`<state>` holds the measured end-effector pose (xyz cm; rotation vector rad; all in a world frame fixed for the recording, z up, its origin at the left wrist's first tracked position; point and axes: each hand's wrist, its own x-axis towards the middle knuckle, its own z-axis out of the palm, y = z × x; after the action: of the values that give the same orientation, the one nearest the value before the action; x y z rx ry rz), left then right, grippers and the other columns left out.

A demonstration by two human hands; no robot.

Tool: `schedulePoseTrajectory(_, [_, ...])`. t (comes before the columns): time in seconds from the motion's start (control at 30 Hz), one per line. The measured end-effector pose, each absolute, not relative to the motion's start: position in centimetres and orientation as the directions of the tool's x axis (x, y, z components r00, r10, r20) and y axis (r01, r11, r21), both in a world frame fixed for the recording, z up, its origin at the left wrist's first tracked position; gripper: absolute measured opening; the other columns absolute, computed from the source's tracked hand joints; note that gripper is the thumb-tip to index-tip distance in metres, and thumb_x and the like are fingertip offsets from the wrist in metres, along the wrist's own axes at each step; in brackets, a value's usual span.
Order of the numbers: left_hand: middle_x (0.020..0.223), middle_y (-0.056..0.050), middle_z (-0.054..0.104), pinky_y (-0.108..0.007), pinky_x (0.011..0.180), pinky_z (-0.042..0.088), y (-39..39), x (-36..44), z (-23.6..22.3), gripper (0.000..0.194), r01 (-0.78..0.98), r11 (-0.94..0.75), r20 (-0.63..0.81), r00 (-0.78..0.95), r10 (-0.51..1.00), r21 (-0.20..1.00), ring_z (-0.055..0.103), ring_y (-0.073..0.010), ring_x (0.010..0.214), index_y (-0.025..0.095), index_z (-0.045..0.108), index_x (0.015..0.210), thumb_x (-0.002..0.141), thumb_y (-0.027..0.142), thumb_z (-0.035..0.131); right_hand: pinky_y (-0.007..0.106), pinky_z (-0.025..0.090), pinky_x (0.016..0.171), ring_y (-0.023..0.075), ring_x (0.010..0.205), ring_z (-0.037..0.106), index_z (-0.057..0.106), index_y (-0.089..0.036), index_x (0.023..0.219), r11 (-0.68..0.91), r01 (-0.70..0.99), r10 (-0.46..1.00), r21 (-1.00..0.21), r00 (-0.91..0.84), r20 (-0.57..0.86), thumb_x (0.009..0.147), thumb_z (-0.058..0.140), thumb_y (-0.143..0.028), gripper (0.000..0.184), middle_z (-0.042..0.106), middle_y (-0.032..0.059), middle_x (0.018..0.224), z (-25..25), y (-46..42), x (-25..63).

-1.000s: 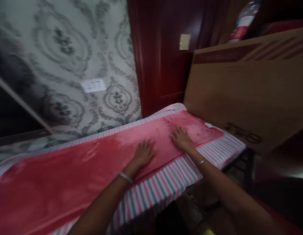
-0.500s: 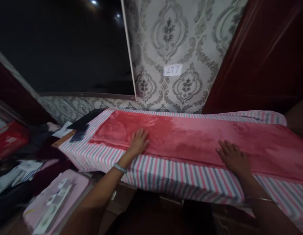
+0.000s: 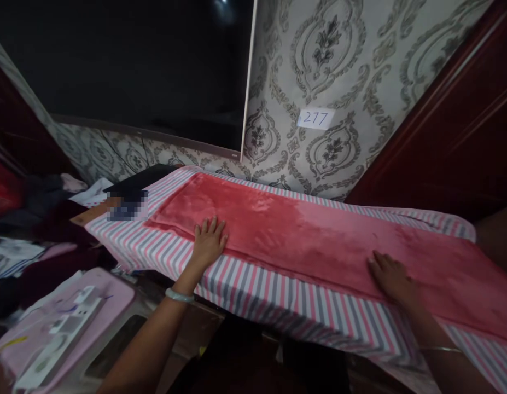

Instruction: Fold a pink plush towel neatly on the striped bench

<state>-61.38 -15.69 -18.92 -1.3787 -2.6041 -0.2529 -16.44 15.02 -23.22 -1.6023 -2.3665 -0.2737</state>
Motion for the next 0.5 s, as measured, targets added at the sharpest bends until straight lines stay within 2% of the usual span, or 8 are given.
schedulePoseTrajectory(0.1, [0.165,-0.014,0.038,-0.065,0.120,0.028,-15.7,-61.6,-19.1,0.056,0.831,0.551,0.256,-0.551,0.794,0.082,0.033,-0.0414,0.152,0.020,0.048,0.156,0.104,0.040,0.038,0.065,0.043,0.107,0.0380,0.143,0.044,0.046,-0.017,0.156,0.404,0.910,0.882,-0.088,-0.363,0.302,0.102,0.022,-0.041,0.064,0.049,0.0213,0.155,-20.9,13.1,-23.2])
schedulePoseTrajectory(0.33, [0.166,-0.012,0.038,-0.065,0.121,0.029,-16.0,-61.3,-19.1,0.056,0.820,0.567,0.239,-0.567,0.788,0.076,0.032,-0.0396,0.153,0.023,0.047,0.156,0.103,0.039,0.042,0.060,0.028,0.121,0.0313,0.158,0.022,0.038,-0.024,0.161,0.747,0.653,0.665,-0.124,-0.726,0.175,0.106,0.034,-0.040,0.057,0.027,0.0120,0.170,-17.1,5.2,-43.0])
schedulePoseTrajectory(0.5, [0.165,-0.012,0.038,-0.065,0.121,0.029,-16.3,-61.2,-19.0,0.055,0.821,0.561,0.241,-0.569,0.786,0.109,0.032,-0.0392,0.153,0.025,0.047,0.156,0.103,0.040,0.042,0.064,0.024,0.121,0.0330,0.156,0.026,0.038,-0.027,0.161,0.823,0.559,0.567,-0.104,-0.818,0.095,0.106,0.038,-0.043,0.057,0.028,0.0090,0.170,-18.1,2.1,-46.7])
